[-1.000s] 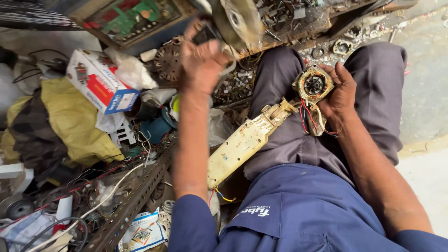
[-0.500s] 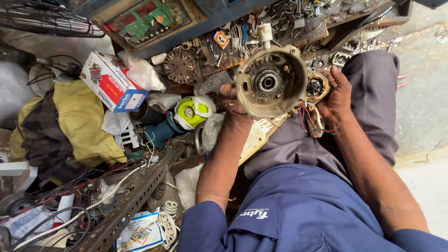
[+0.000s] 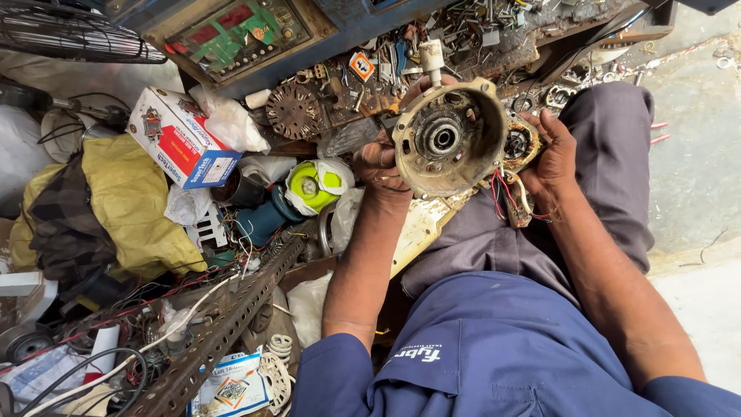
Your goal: Dismantle and inspect an electric fan motor at a workbench.
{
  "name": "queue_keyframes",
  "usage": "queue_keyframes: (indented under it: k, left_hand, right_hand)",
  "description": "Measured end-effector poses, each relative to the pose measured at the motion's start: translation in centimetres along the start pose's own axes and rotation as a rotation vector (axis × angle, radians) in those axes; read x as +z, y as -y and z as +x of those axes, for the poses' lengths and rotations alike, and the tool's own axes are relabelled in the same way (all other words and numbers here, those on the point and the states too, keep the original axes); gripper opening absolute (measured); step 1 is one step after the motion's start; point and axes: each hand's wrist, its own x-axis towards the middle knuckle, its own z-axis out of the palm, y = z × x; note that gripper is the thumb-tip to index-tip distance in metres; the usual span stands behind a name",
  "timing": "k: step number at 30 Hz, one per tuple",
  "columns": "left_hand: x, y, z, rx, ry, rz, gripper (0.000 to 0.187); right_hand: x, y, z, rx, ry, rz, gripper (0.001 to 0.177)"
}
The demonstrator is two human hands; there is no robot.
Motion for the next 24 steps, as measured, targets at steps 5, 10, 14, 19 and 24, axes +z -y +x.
queue_keyframes:
  k: [5,10,14,19,24]
  left_hand:
    - [0.4,0.0,0.0,-0.013,0.002,0.027,0.095]
    - [1.1,-0.4,0.9,-0.049,0.012,0.098,0.094]
    - [2.4,-2.3,1.5,-0.127,-0.090,0.550,0.085]
    - [-3.6,-4.9,1.6,0.024,-0.541,2.403,0.079]
    - [-10.1,-8.8,2.1,-0.236,-0.773,2.203,0.068]
  right_hand:
    - [-0.6,-0.3,0.3,-0.004,-0.005,0.008,0.038]
    - [-0.4,-0.1,0.2,-0.007,-0.010,0.004,0.038]
    - [-0.8,-0.3,0.5,-0.003,-0.018,0.025,0.038]
    - [-1.3,-0.6,0.9,-0.004,0.027,0.041,0.039]
    - [-0.7,-0.5,0.3,-0.010,0.018,0.055,0.038]
